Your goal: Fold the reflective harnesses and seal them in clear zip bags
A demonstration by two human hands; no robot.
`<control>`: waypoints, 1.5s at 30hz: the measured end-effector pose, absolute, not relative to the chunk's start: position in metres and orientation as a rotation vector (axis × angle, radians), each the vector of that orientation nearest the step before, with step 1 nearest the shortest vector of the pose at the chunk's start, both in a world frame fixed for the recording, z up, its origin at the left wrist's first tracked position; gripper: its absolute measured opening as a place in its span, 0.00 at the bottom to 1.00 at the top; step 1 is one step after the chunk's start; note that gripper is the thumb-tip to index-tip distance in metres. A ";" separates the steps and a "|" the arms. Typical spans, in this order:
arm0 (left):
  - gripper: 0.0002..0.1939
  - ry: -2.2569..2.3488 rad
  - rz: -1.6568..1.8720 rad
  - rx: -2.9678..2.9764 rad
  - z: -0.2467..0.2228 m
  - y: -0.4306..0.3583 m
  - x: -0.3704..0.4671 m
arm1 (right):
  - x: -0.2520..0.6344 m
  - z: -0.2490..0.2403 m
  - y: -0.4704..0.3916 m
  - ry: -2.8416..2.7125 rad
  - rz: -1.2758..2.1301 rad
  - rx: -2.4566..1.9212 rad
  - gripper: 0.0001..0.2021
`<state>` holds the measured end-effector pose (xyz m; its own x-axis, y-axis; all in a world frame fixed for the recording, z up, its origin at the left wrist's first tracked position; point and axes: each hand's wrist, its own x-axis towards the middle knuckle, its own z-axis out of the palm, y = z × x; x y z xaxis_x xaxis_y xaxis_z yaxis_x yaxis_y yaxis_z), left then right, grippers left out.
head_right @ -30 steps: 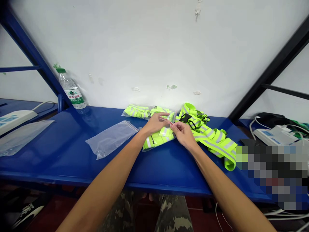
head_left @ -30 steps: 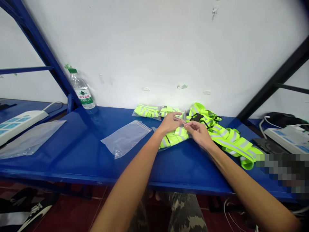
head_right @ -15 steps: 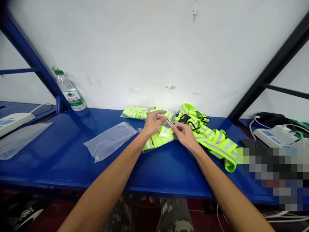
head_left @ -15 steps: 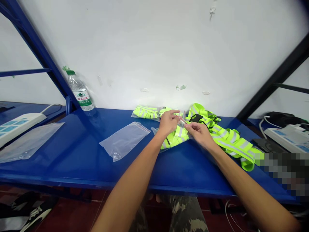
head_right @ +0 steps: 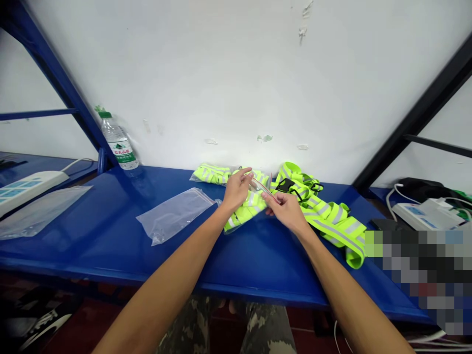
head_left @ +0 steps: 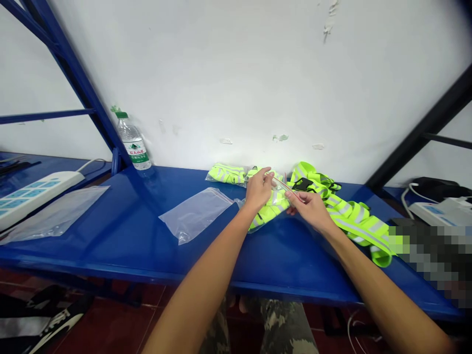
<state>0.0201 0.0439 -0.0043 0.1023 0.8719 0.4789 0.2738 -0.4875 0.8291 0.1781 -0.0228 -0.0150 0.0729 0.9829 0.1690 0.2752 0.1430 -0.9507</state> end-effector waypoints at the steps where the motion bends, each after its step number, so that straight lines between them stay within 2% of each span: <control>1: 0.20 1.140 1.389 1.891 -0.003 0.041 0.020 | 0.177 -0.016 -0.024 -1.379 0.975 -1.293 0.27; 4: 0.21 1.243 1.307 2.069 0.002 0.032 0.021 | 0.173 -0.017 -0.026 -1.384 1.239 -1.235 0.26; 6: 0.22 1.333 1.279 2.154 0.007 0.025 0.023 | 0.173 -0.017 -0.027 -1.411 1.267 -1.207 0.24; 8: 0.22 1.413 1.386 2.201 0.013 0.018 0.025 | 0.173 -0.015 -0.027 -1.418 1.188 -1.165 0.22; 13: 0.18 1.373 1.944 2.356 0.030 -0.006 0.033 | 0.171 0.007 -0.014 -1.197 0.815 -1.069 0.20; 15: 0.18 1.379 1.980 2.446 0.030 -0.010 0.036 | 0.169 0.020 0.001 -1.034 0.734 -0.994 0.21; 17: 0.20 1.460 1.854 2.551 0.023 -0.008 0.037 | 0.168 0.029 0.020 -0.931 0.719 -0.976 0.23; 20: 0.24 1.643 1.473 2.639 0.001 0.008 0.032 | 0.169 0.025 0.047 -1.012 0.629 -1.188 0.24; 23: 0.28 1.746 1.104 2.615 -0.024 0.028 0.021 | 0.169 0.002 0.059 -1.349 0.119 -1.457 0.30; 25: 0.30 1.762 0.967 2.581 -0.035 0.037 0.017 | 0.168 -0.016 0.060 -1.658 -0.186 -1.514 0.30; 28: 0.29 1.812 0.942 2.530 -0.039 0.041 0.018 | 0.165 -0.031 0.061 -1.945 -0.308 -1.492 0.26; 33: 0.27 1.892 1.056 2.501 -0.032 0.039 0.024 | 0.159 -0.030 0.075 -2.003 -0.266 -1.393 0.28; 38: 0.28 1.868 0.981 2.540 -0.036 0.048 0.016 | 0.150 -0.030 0.083 -2.049 -0.391 -1.506 0.25; 42: 0.31 1.771 0.895 2.581 -0.036 0.056 0.007 | 0.149 -0.030 0.069 -2.071 -0.549 -1.648 0.26; 45: 0.34 1.742 0.848 2.559 -0.035 0.056 0.004 | 0.152 -0.029 0.048 -2.107 -0.576 -1.665 0.32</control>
<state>0.0043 0.0556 -0.0350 0.2722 0.8465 0.4576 0.8822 -0.4094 0.2325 0.1523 0.0476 -0.0294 -0.2161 0.8138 0.5395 0.9750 0.2087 0.0759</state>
